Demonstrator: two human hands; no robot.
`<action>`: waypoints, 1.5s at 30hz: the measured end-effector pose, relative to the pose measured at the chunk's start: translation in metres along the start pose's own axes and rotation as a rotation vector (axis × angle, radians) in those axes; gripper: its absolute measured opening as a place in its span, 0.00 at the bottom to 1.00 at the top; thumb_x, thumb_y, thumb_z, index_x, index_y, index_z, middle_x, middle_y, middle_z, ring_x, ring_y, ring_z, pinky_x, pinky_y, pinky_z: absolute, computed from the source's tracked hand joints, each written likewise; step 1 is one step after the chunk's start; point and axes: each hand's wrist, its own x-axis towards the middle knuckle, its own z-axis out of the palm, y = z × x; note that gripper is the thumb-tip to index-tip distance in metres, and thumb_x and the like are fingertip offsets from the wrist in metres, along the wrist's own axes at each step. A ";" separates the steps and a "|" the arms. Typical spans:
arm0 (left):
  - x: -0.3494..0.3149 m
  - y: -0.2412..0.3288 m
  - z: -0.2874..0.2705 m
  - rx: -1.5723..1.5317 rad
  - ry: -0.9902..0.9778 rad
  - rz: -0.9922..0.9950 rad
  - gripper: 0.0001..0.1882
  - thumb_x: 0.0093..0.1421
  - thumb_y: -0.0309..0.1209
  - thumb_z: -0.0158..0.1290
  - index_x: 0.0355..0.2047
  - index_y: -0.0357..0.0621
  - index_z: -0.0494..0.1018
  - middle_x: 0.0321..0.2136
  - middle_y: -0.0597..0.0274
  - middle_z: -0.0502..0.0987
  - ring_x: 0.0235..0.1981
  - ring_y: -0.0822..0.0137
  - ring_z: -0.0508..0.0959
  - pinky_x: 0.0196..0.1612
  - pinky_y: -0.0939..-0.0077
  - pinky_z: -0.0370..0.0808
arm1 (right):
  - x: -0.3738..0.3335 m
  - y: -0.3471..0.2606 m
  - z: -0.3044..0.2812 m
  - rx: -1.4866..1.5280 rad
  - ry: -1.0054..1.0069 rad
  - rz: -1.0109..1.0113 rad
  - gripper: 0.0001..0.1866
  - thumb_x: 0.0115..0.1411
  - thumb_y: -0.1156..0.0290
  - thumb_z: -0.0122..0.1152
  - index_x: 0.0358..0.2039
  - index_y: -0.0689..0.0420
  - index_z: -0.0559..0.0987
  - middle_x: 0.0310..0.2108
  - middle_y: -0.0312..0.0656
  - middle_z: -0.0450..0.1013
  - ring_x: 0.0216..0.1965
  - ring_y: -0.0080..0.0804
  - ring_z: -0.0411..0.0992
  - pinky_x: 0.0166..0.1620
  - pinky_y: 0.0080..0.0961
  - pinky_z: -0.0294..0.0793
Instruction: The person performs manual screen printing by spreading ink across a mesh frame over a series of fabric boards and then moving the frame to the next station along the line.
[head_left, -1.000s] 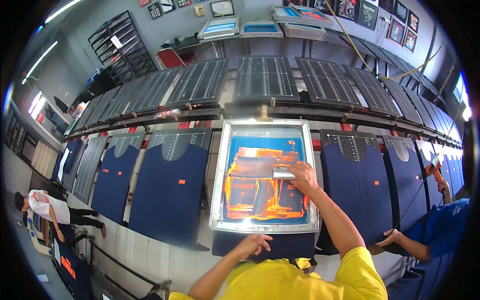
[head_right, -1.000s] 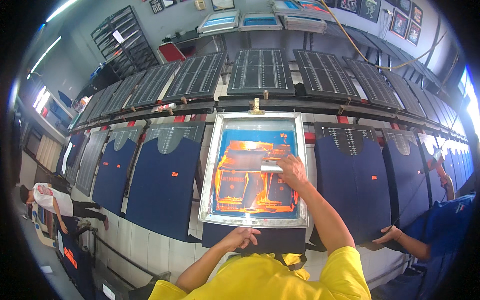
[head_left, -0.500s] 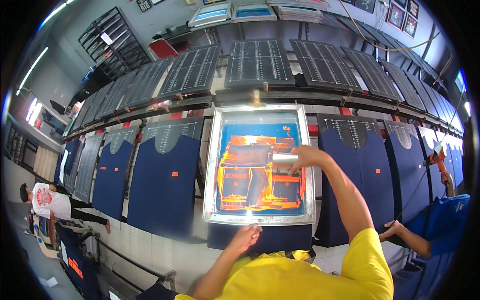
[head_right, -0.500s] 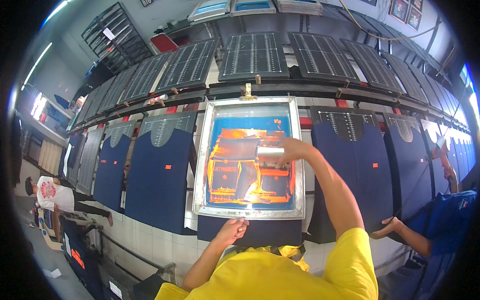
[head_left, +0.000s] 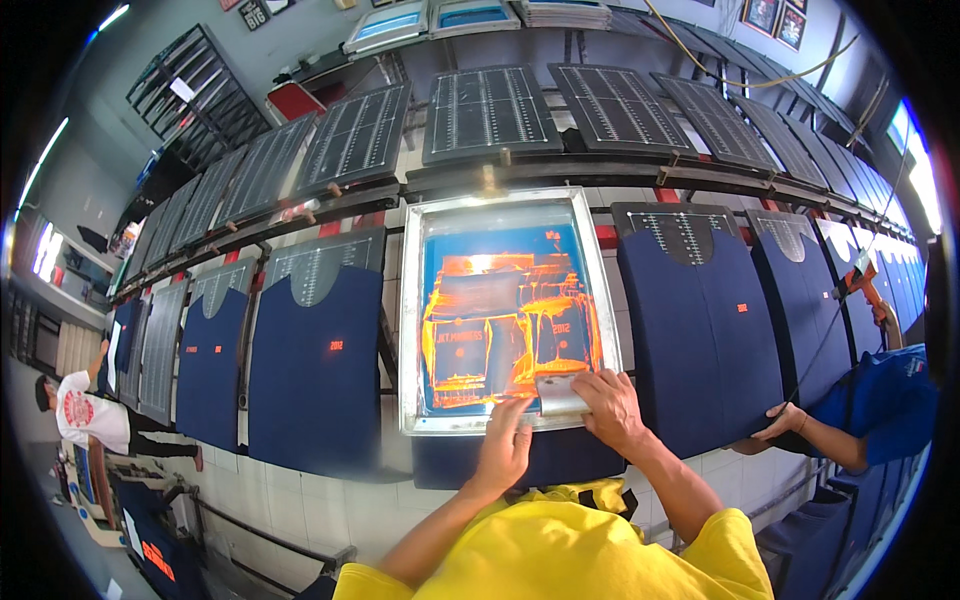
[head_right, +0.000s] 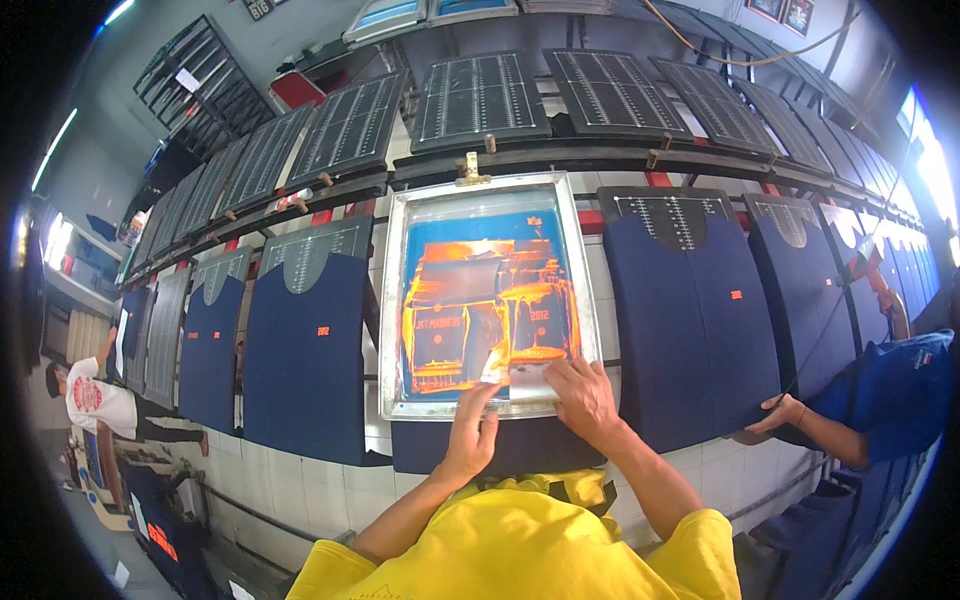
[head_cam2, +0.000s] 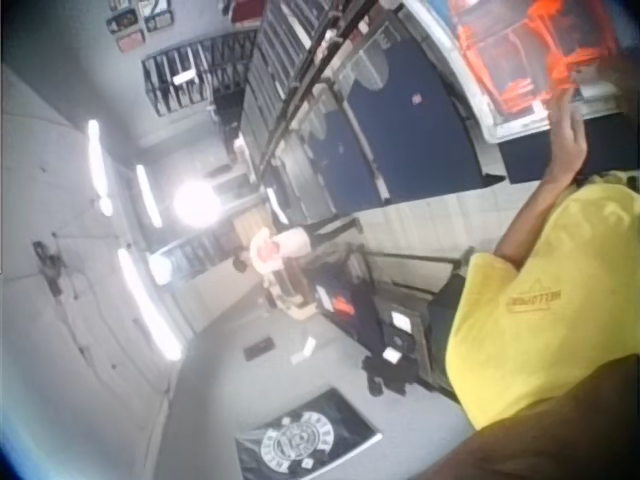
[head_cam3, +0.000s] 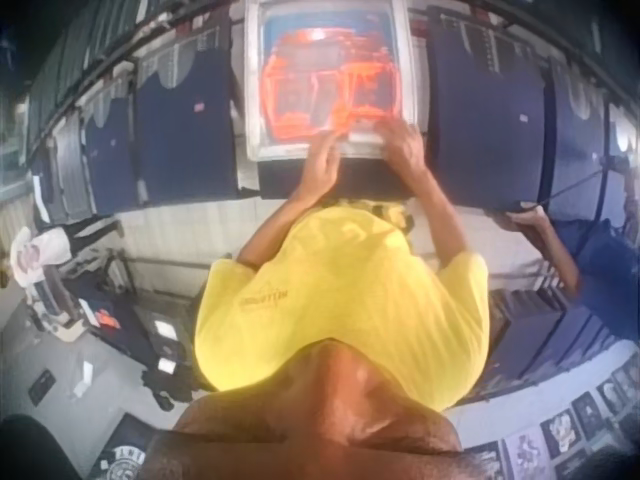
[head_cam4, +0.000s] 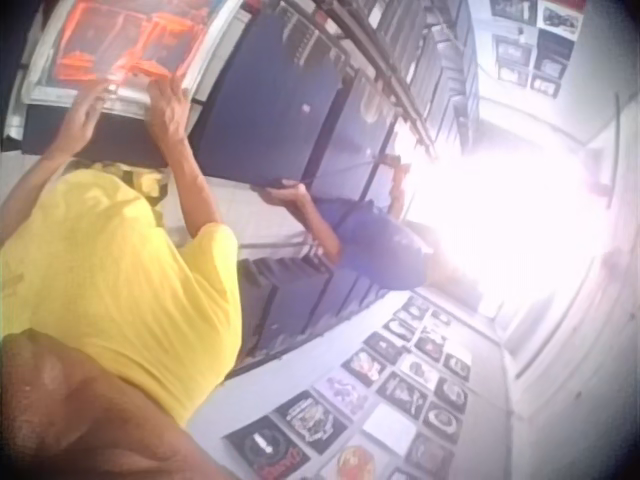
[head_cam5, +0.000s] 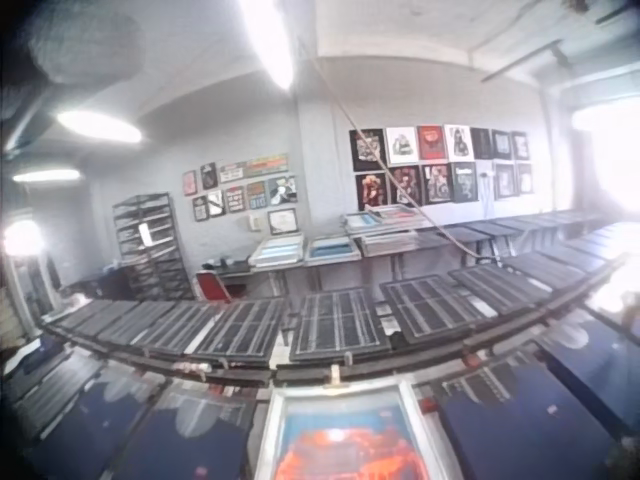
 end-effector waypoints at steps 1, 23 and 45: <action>0.004 0.000 0.002 0.057 -0.049 0.074 0.17 0.69 0.29 0.48 0.55 0.34 0.70 0.51 0.46 0.73 0.56 0.49 0.72 0.58 0.60 0.67 | -0.005 -0.004 0.002 0.001 0.009 -0.005 0.23 0.41 0.80 0.65 0.42 0.56 0.78 0.43 0.35 0.76 0.45 0.37 0.72 0.43 0.37 0.70; 0.059 -0.019 0.002 0.303 -0.193 0.234 0.20 0.60 0.20 0.51 0.54 0.41 0.68 0.53 0.51 0.74 0.55 0.50 0.73 0.52 0.53 0.64 | 0.018 0.020 0.018 -0.001 0.078 0.008 0.24 0.33 0.79 0.69 0.37 0.56 0.81 0.39 0.38 0.79 0.38 0.41 0.75 0.40 0.38 0.72; 0.083 -0.028 -0.014 0.341 -0.089 0.243 0.17 0.62 0.24 0.52 0.52 0.43 0.70 0.51 0.56 0.77 0.55 0.58 0.75 0.58 0.54 0.57 | 0.065 0.022 0.014 -0.043 0.199 -0.121 0.08 0.46 0.77 0.62 0.29 0.54 0.78 0.28 0.36 0.74 0.35 0.38 0.73 0.39 0.36 0.70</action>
